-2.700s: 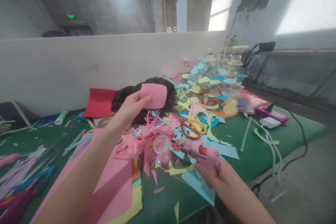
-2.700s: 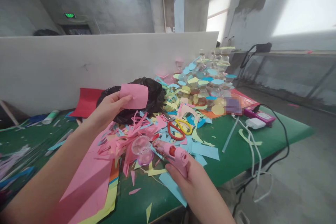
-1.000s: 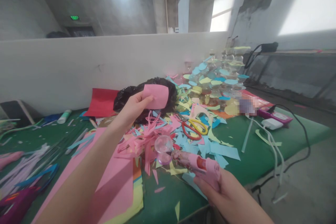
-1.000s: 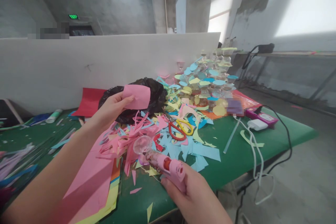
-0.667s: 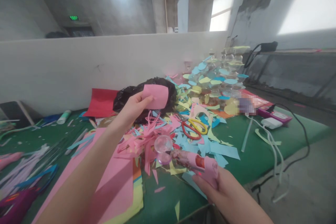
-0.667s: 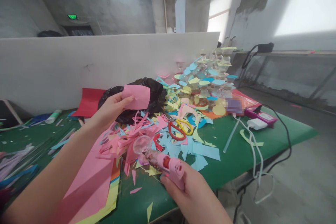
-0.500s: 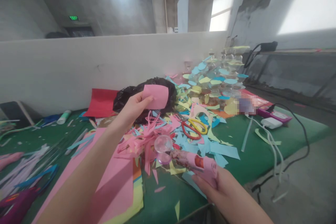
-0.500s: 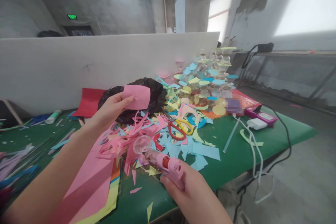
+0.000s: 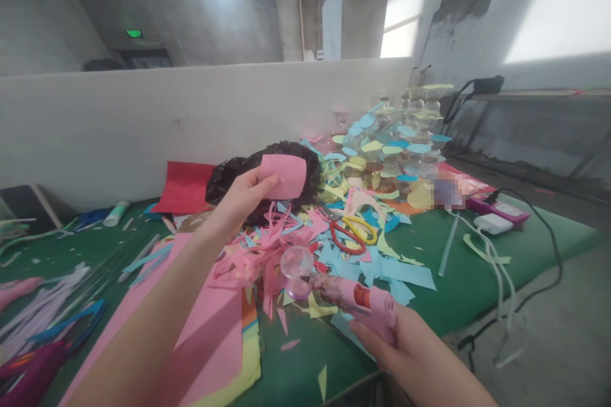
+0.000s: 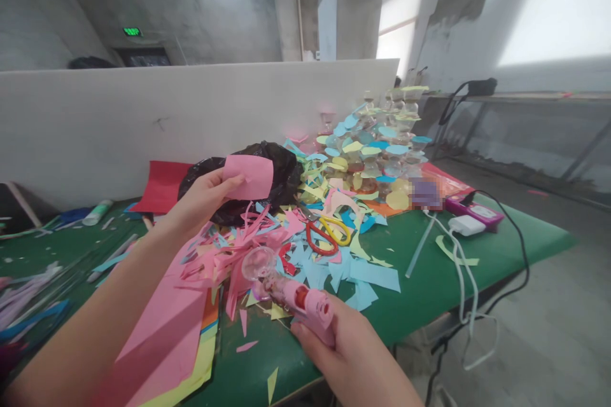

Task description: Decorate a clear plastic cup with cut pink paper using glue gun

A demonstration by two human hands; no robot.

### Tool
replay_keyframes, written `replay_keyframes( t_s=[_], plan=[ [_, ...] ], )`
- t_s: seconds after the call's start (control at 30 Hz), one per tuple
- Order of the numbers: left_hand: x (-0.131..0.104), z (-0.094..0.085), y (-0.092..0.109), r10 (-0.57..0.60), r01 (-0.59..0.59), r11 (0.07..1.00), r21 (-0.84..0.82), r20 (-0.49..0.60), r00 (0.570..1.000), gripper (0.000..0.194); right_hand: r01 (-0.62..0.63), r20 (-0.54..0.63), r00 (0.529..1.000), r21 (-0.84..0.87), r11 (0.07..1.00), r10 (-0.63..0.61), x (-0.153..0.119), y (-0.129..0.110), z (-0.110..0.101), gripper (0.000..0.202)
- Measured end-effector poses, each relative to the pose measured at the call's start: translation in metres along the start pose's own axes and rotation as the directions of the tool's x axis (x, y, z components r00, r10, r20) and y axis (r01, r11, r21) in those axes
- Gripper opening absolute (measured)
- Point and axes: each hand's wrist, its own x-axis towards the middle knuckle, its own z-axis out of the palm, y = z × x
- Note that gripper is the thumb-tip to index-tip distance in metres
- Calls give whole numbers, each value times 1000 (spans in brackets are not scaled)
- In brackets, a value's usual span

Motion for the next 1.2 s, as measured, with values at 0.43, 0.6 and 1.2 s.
replay_keyframes(
  t_s=[0.43, 0.6, 1.2],
  plan=[
    [-1, 0, 2, 6, -5, 1000, 17, -25, 1000, 36, -80, -51, 996, -56, 995, 77, -3, 0, -5, 40],
    [0, -1, 1, 11, -11, 1000, -3, -19, 1000, 34, -139, -75, 988, -82, 987, 133, 6, -8, -4, 31],
    [-2, -10, 5, 58, -58, 998, 9, -23, 998, 33, -40, -26, 999, -272, 962, 34, 39, -25, 1, 31]
  ],
)
